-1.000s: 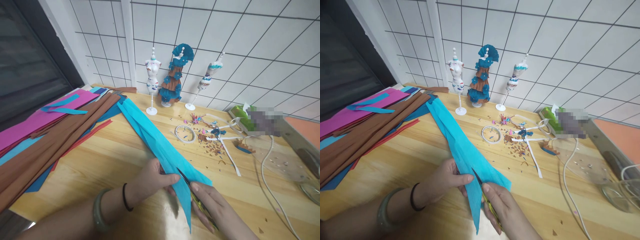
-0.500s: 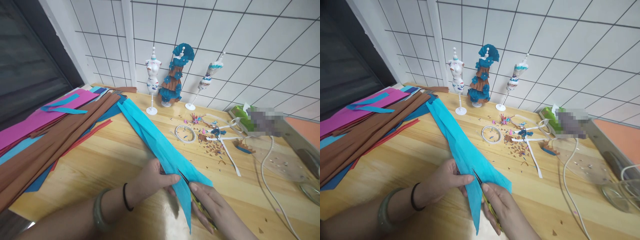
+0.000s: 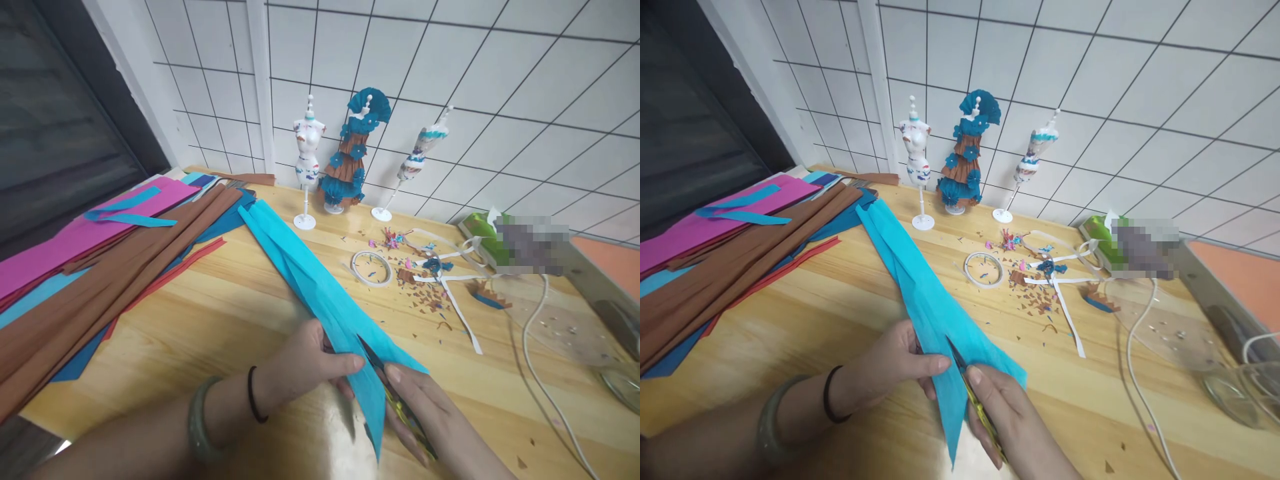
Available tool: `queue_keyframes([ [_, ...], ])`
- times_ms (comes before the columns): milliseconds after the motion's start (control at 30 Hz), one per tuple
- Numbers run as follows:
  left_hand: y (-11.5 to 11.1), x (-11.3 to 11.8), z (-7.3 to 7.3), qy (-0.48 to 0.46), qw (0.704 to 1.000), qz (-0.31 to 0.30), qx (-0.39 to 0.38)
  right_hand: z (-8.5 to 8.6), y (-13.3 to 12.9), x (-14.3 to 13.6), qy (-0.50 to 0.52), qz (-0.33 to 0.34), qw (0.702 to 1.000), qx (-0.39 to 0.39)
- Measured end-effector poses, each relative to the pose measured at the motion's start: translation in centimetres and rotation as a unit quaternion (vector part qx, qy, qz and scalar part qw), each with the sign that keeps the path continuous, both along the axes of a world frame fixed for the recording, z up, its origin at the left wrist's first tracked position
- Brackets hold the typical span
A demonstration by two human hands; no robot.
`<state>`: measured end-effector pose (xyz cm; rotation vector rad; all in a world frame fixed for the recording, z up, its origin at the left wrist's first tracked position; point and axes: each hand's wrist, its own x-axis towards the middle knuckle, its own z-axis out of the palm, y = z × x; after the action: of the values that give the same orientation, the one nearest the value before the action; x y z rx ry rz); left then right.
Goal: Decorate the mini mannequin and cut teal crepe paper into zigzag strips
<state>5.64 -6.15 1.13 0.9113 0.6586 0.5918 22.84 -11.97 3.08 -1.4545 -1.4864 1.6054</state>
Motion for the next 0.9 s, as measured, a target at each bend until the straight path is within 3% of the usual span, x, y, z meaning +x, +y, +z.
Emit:
queue_keyframes([
  [900, -0.89, 0.74, -0.63, 0.006, 1.0, -0.024, 0.007, -0.05, 0.1, -0.17, -0.011, 0.014, 1.0, -0.024],
])
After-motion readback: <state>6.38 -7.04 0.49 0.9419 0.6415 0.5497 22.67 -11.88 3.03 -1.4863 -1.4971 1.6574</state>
